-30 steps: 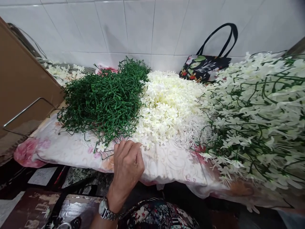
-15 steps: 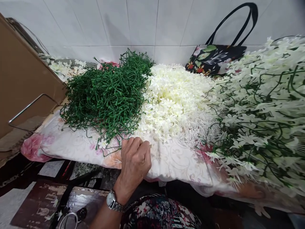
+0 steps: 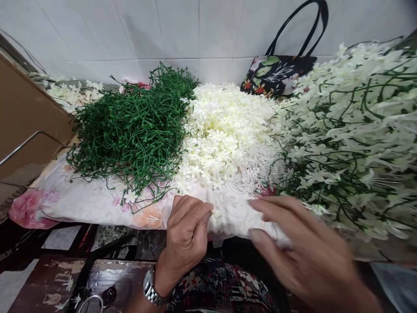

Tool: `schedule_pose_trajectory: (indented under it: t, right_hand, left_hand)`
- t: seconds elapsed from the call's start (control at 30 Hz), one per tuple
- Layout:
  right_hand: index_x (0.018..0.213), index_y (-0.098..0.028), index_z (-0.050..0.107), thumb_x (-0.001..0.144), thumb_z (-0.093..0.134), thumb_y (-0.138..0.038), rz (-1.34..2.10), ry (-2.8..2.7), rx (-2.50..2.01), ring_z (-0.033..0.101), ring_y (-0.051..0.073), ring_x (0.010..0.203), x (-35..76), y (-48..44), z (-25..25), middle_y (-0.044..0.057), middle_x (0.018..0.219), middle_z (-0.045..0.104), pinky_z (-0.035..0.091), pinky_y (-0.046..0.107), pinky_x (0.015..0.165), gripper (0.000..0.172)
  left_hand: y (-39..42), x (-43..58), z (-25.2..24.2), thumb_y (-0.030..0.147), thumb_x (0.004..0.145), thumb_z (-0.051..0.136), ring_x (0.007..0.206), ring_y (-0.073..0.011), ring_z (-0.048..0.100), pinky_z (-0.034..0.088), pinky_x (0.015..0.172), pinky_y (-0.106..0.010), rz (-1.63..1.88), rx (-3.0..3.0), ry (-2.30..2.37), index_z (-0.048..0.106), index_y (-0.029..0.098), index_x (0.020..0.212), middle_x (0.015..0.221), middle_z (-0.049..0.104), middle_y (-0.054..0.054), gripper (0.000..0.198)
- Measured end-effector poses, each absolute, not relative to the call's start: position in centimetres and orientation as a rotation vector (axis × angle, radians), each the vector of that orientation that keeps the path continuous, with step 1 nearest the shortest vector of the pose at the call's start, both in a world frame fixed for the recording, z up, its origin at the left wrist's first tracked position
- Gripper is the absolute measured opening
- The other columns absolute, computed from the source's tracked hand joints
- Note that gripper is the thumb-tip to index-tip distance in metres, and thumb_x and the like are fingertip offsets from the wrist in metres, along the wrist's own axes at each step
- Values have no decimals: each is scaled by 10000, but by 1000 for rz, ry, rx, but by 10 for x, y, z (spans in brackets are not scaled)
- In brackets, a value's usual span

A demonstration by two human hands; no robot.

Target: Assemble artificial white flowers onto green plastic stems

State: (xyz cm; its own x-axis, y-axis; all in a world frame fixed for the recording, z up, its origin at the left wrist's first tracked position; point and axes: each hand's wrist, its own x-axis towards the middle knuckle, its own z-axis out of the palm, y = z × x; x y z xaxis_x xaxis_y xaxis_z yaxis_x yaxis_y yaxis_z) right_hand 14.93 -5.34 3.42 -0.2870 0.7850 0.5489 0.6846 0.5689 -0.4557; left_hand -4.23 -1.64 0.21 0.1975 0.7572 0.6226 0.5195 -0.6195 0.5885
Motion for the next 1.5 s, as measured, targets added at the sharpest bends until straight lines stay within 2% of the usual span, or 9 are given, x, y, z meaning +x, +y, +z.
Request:
schedule_pose_trajectory:
  t: [0.13,0.43,0.63,0.83,0.97,1.07,1.2,1.33,1.5]
  right_hand:
    - [929,-132,595,867,505,-122,419,-2044,-1097,557,135,776,124,-34,27,54,828,580,485,260,674,109]
    - [717,-133,532,814,507,-68,430,-1840,-1131,492,104,622,117,-41,9,21,657,518,419,233,557,119]
    - [737,-142,528,806,552,-78,372,-1803,-1125,492,106,627,119,-40,3,15,652,526,417,229,563,97]
    - [770,-147,539,819,545,-77,459,-1817,-1072,504,107,642,125,-39,3,17,671,534,426,218,567,85]
    - [751,-156,523,804,533,-60,328,-1773,-1131,500,115,621,125,-36,0,19,654,524,415,230,550,110]
    - [752,-161,520,802,525,-53,246,-1781,-1131,497,125,619,124,-32,-3,27,654,528,417,240,547,120]
    - [814,-159,550,824,508,-56,329,-1845,-1046,512,127,636,126,-28,-3,37,686,545,432,235,558,111]
    - [837,-153,559,838,497,-60,323,-1855,-1010,512,120,647,133,-23,-1,33,700,548,427,223,568,112]
    - [766,-155,556,844,482,-49,-181,-1930,-1280,486,156,668,138,-11,-6,43,686,544,380,287,633,151]
  left_hand:
    - [-24,-38,-2,11,813,496,638,-133,524,396,609,-285,1415,2186,1097,611,175,899,689,588,-6,218]
    - [-27,-31,-6,36,823,508,624,-119,528,419,622,-270,1380,2085,1143,618,172,863,689,600,3,180]
    - [-28,-29,-8,45,817,505,604,-121,501,393,597,-266,1345,2062,1207,604,168,787,636,566,11,161]
    - [-22,-26,-6,48,799,520,604,-116,516,405,594,-239,1339,1972,1178,637,170,801,640,577,6,169]
    - [-19,-22,-2,141,811,558,585,-102,529,406,532,-193,1193,1584,1048,671,196,842,663,587,9,129]
    - [-18,-20,-4,266,798,616,509,-82,455,381,489,-179,1022,1188,940,676,200,874,568,498,37,118]
    - [-15,-21,-8,329,730,692,455,-51,369,329,442,-149,986,935,931,661,165,733,513,428,56,167]
    - [-10,-26,-9,309,712,686,448,-59,402,339,417,-144,1030,1037,1127,655,171,796,536,480,51,165]
    - [5,-29,-7,225,747,561,527,-124,560,451,514,-206,1114,1607,1502,650,197,869,647,638,6,153]
